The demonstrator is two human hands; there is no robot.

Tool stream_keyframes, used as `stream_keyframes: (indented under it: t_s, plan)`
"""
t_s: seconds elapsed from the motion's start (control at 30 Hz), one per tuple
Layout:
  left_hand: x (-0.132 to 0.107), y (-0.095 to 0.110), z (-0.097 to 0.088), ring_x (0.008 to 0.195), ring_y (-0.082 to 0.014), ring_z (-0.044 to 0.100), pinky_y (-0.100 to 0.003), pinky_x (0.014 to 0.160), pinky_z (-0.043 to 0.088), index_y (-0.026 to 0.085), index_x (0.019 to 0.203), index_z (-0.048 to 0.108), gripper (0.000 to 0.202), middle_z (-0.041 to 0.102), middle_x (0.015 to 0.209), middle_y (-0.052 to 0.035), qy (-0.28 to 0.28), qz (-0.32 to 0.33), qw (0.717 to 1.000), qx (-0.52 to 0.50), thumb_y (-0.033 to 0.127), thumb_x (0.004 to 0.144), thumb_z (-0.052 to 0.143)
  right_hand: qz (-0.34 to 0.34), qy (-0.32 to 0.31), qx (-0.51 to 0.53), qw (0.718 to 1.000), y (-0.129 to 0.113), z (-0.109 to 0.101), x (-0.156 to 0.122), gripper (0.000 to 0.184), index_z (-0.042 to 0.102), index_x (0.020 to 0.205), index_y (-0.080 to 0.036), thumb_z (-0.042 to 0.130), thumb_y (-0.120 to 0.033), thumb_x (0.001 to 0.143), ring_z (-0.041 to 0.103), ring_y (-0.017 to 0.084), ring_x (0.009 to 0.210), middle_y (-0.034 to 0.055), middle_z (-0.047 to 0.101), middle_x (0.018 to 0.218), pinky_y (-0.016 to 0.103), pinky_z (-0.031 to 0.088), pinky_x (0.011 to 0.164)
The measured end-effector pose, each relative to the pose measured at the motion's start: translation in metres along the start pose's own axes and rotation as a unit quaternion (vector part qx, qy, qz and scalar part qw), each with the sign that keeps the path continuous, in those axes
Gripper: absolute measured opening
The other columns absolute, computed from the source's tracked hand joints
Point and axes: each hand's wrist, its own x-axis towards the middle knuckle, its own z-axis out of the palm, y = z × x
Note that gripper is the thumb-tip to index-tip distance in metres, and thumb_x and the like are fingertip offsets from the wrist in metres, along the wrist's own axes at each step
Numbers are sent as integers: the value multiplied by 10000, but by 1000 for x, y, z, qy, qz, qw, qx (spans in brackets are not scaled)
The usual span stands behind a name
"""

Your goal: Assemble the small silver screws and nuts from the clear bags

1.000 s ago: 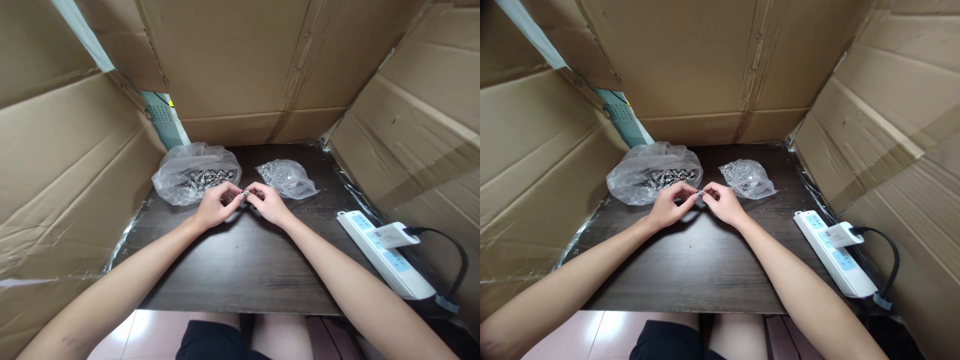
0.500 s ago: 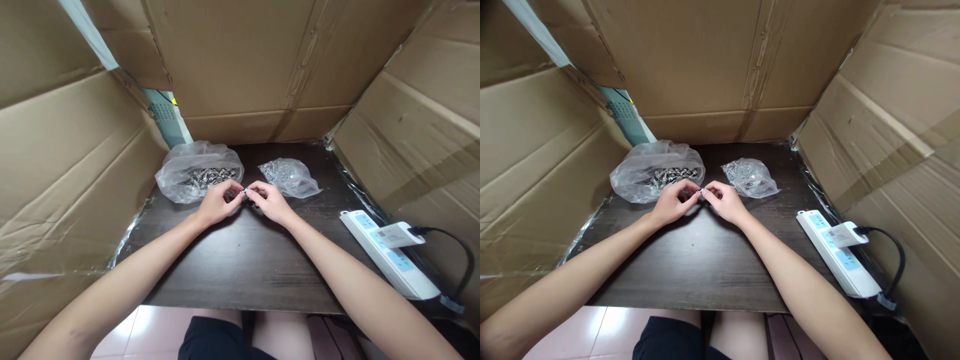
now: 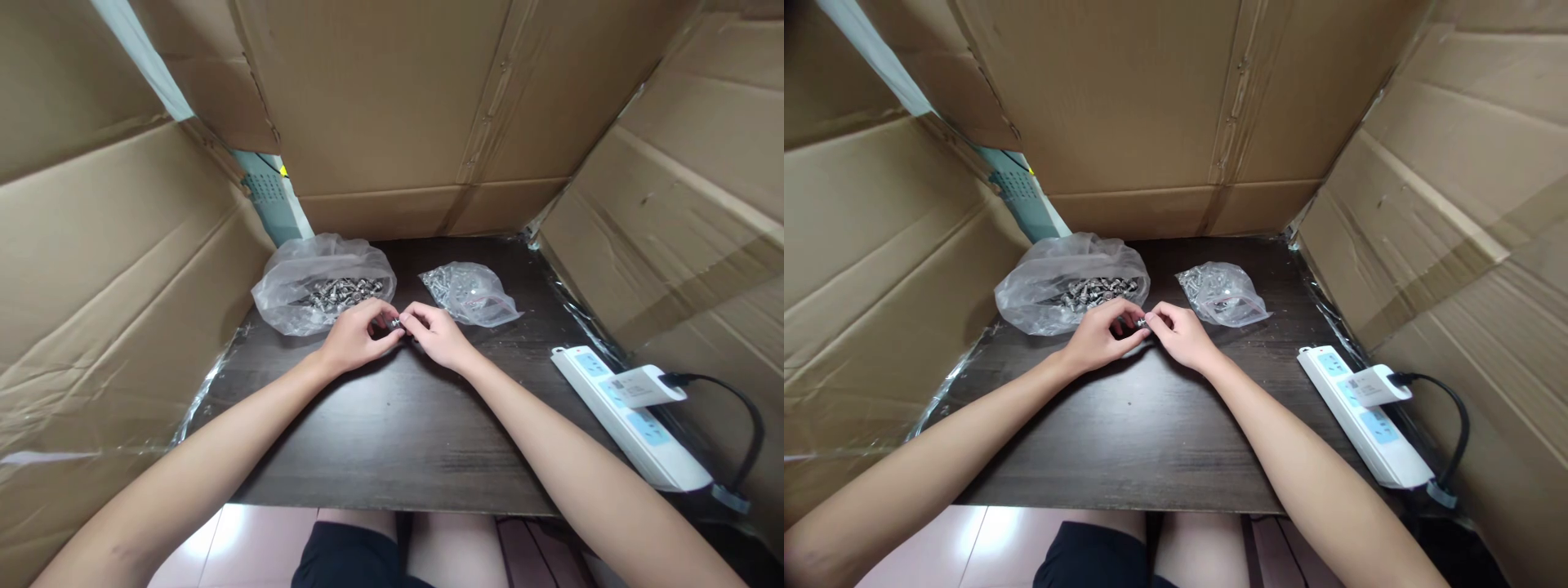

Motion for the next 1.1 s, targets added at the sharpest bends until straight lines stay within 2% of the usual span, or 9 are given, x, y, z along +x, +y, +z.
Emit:
stream_keyframes:
  t_s: [0.2, 0.43, 0.8, 0.87, 1.0, 1.1]
  plan:
    - [0, -1, 1, 732, -135, 634, -236, 636, 504, 175, 960, 669, 126, 684, 856, -25, -1, -3, 1000, 6, 257, 871, 702, -5, 7, -1, 1000, 0, 0, 0, 274, 608, 784, -199, 541, -409, 946, 496, 142, 642, -12, 570, 688, 283, 384, 624]
    - [-1, 1, 0, 670, -121, 650, -224, 621, 507, 183, 1014, 671, 158, 704, 781, 6, -24, -63, 997, -24, 275, 886, 682, -14, 29, 1, 999, 3, 3, 0, 194, 635, 884, -198, 568, -373, 932, 584, 158, 717, 13, 652, 776, 286, 458, 680]
    - [0, -1, 2, 694, -121, 667, -209, 617, 516, 178, 1003, 682, 147, 719, 801, -5, -23, -54, 998, -37, 252, 877, 685, -13, 33, 7, 999, 5, 4, 1, 161, 625, 916, -198, 588, -352, 889, 584, 156, 709, 15, 642, 797, 284, 456, 668]
    - [-1, -1, 2, 686, -121, 666, -210, 613, 517, 175, 1010, 683, 157, 719, 797, -7, -22, -51, 998, -36, 263, 879, 685, -8, 28, 2, 1000, 4, 3, 0, 203, 627, 857, -197, 574, -384, 915, 559, 148, 677, 4, 618, 744, 280, 431, 647]
    - [-2, -1, 1, 669, -118, 664, -209, 604, 518, 176, 1012, 678, 158, 730, 809, -10, -24, -45, 998, -39, 274, 888, 680, 0, 28, -3, 1000, 3, 2, 0, 431, 566, 666, -198, 476, -474, 985, 502, 137, 587, -5, 548, 610, 289, 379, 601]
    - [-2, 0, 1, 674, -118, 670, -206, 607, 520, 178, 1014, 674, 154, 734, 813, -7, -23, -47, 998, -40, 249, 878, 683, 4, 32, 15, 999, 4, 2, 0, 488, 583, 653, -196, 449, -517, 996, 531, 148, 590, 8, 573, 605, 297, 399, 618]
